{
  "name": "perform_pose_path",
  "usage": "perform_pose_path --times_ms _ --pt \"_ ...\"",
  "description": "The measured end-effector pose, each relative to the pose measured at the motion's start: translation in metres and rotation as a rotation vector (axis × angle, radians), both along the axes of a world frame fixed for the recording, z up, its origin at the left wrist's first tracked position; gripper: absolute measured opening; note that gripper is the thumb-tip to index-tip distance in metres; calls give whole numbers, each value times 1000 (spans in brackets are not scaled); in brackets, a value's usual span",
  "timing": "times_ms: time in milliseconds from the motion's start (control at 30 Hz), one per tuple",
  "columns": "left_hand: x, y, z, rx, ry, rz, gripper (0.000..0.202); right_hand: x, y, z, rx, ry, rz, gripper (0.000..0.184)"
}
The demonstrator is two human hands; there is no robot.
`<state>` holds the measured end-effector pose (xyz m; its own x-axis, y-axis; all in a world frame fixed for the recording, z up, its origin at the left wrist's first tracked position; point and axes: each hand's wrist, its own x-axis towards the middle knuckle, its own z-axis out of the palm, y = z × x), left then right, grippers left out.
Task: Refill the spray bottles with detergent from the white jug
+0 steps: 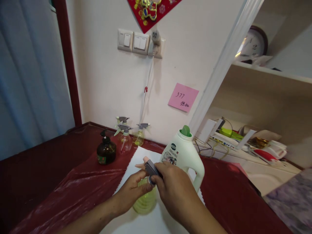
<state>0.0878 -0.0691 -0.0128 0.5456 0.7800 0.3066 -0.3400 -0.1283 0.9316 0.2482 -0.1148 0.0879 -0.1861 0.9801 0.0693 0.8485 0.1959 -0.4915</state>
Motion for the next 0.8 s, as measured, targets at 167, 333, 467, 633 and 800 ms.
perform_pose_path --times_ms 167,333,467,633,800 --pt "1 -3 0 -49 38 36 50 -1 0 0 1 -18 -7 17" --pt "10 -5 -3 -164 12 173 58 -2 -1 2 5 -21 -11 15" --pt "7 -2 -1 -76 -1 128 41 -1 -1 0 7 -30 -17 15" --pt "-3 0 6 -5 59 14 33 3 1 -3 7 14 -12 16" --pt "-3 -2 7 -18 80 28 37 1 -1 -1 5 2 -10 16"
